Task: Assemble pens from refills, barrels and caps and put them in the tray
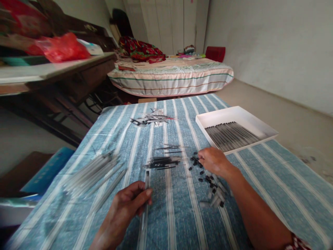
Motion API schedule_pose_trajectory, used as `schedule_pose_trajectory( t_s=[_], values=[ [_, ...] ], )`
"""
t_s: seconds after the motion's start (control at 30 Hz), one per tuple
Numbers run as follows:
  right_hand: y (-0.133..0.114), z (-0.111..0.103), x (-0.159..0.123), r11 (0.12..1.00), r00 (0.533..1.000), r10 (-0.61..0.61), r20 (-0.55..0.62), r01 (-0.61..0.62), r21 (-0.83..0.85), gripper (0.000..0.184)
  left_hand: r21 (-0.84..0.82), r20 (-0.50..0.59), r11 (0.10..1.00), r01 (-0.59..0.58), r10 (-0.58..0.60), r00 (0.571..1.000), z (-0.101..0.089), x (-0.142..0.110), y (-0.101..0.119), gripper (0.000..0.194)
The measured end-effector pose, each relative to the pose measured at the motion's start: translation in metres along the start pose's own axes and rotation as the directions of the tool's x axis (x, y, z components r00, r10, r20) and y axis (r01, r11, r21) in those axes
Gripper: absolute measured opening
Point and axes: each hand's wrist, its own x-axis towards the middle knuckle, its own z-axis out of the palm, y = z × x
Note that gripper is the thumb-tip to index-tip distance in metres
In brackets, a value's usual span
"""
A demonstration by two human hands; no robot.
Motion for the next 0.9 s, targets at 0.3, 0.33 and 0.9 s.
schedule_pose_trajectory(
  t_s=[0.3, 0.33, 0.9],
  values=[
    [-0.007, -0.004, -0.002, 0.989, 0.993, 0.054, 0.103, -0.039, -0.143, 0.017, -0.136, -0.035, 0.991, -0.014, 0.009, 0.999, -0.002, 0.003, -0.004, 0.022],
    [-0.007, -0.004, -0.002, 0.989, 0.994, 0.055, 0.098, -0.041, -0.141, 0.016, -0.146, -0.032, 0.989, -0.020, 0.015, 0.999, -0.002, 0.003, -0.004, 0.022],
    [-0.064, 0.010, -0.030, 0.682, 0.929, -0.369, 0.004, 0.268, 0.681, 0.008, -0.586, -0.110, 0.796, -0.150, 0.105, 0.988, -0.002, 0.002, -0.007, 0.017]
  ],
)
